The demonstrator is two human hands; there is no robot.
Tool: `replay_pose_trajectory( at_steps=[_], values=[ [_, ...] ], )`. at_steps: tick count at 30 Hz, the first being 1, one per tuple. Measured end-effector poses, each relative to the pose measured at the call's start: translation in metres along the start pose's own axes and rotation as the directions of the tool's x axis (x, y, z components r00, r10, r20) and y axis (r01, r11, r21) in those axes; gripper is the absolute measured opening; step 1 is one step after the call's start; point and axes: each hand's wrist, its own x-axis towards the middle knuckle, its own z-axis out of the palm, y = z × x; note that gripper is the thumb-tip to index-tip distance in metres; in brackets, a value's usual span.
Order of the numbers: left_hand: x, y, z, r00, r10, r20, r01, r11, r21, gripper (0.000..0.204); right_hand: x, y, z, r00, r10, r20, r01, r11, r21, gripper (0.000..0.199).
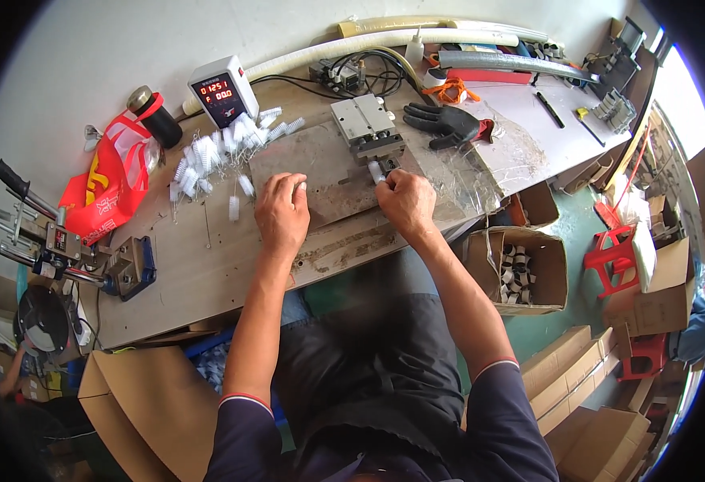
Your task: Assembling small plastic components using a manual press machine at a workbench.
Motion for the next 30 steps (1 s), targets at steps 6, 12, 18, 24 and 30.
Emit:
replay_pose_trajectory(
  at_steps=[6, 12, 18, 24, 30],
  values=[
    [0.000, -0.001, 0.000, 1.000, -0.004, -0.012, 0.004, 1.000, -0.008, 0.013, 0.002, -0.002, 0.000, 1.000, 0.014, 0.007, -0.014, 1.000, 0.004, 0.021],
    [0.000, -0.001, 0.000, 1.000, 0.013, -0.006, -0.013, 1.000, 0.008, 0.014, 0.001, -0.009, 0.002, 0.998, 0.035, -0.060, -0.036, 0.999, -0.010, 0.028],
    [0.004, 0.009, 0.001, 1.000, 0.017, 0.025, -0.016, 1.000, -0.020, 0.014, -0.006, -0.004, 0.009, 0.983, -0.082, -0.164, 0.080, 0.997, -0.015, 0.029],
    [0.011, 0.035, 0.026, 0.988, 0.115, 0.106, -0.106, 0.991, -0.087, 0.023, -0.006, -0.003, 0.008, 0.979, -0.093, -0.182, 0.093, 0.996, -0.009, 0.029],
    [0.019, 0.041, 0.051, 0.955, 0.186, 0.229, -0.200, 0.979, 0.037, 0.029, -0.006, -0.003, 0.012, 0.970, -0.113, -0.215, 0.119, 0.993, 0.015, 0.029]
  ],
)
